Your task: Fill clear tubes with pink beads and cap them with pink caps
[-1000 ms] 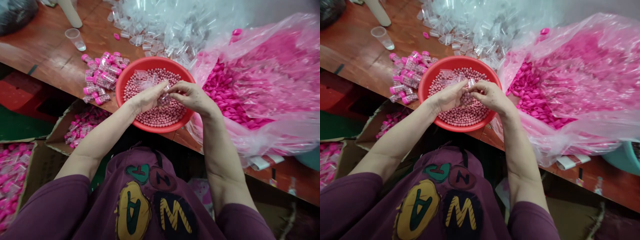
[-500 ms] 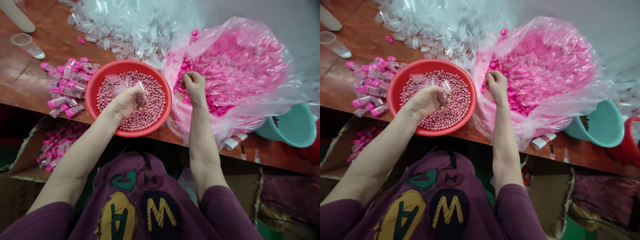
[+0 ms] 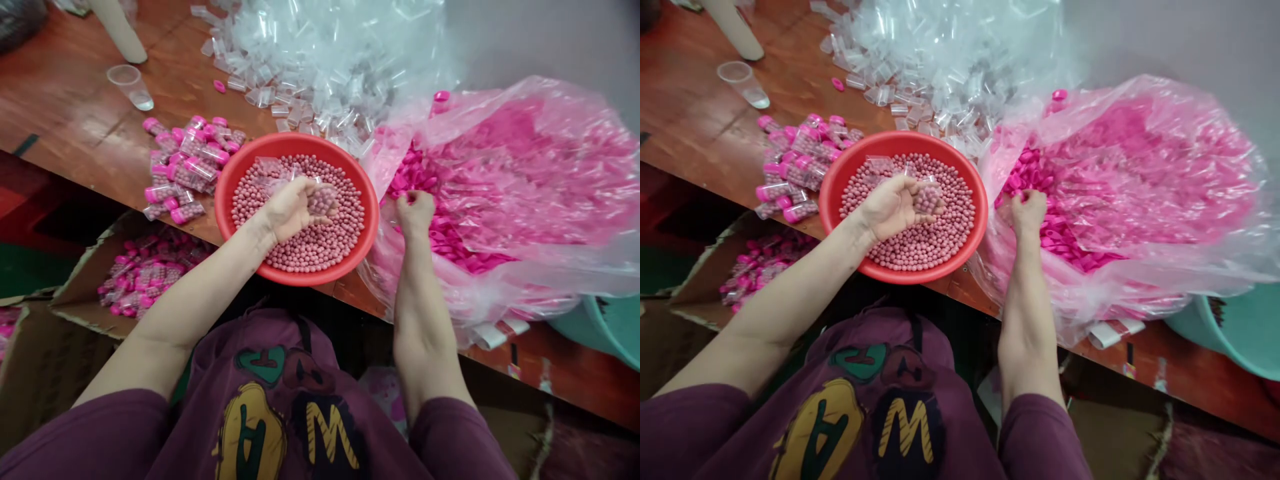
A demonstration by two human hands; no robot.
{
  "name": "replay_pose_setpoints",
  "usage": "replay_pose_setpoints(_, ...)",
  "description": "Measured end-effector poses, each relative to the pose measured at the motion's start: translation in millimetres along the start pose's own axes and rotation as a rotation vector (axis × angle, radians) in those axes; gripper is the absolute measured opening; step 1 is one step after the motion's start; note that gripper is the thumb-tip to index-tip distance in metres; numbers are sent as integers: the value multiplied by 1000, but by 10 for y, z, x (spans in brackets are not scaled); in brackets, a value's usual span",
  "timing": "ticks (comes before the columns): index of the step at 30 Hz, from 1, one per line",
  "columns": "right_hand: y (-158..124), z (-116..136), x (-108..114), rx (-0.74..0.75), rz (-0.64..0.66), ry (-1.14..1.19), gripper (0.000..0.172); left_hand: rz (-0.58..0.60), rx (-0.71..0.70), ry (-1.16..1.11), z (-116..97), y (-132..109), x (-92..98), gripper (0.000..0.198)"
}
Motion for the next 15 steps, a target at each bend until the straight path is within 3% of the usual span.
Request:
replay_pose_setpoints(2,14,170,199,-85,-227,27,20,33,-12,-5,-20,-31,-38,47)
replay_pose_setpoints(3,-3,333,237,-98,-271,56,19,52,-18,-10,-27,-45,-57,54)
replay_pose_setpoints(5,-55,818,144,-19,-131,179,26,78,-34,-26,-36,-70,-81,59)
replay_pose_setpoints(9,-311,1768,-134,116,195,234,28,58,-62,-33,-39,-95,-62,40)
replay_pose_setpoints(12,-441,2068,-256,173,270,209,28,59,-81,-45,-39,-100,-49,25)
replay_pose_setpoints(15,-463,2090,-332,204,257,232,27,82,-73,-33,-20,-90,-44,20)
Point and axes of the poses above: each hand's wrist, its own y-axis towards the middle knuckle, its own x-axis out of the back of the hand, z = x × y, the point moved 6 cm from there along y, towards the middle knuckle, and after that the axes turned 3 degrees about x, right-handed, at the moved point
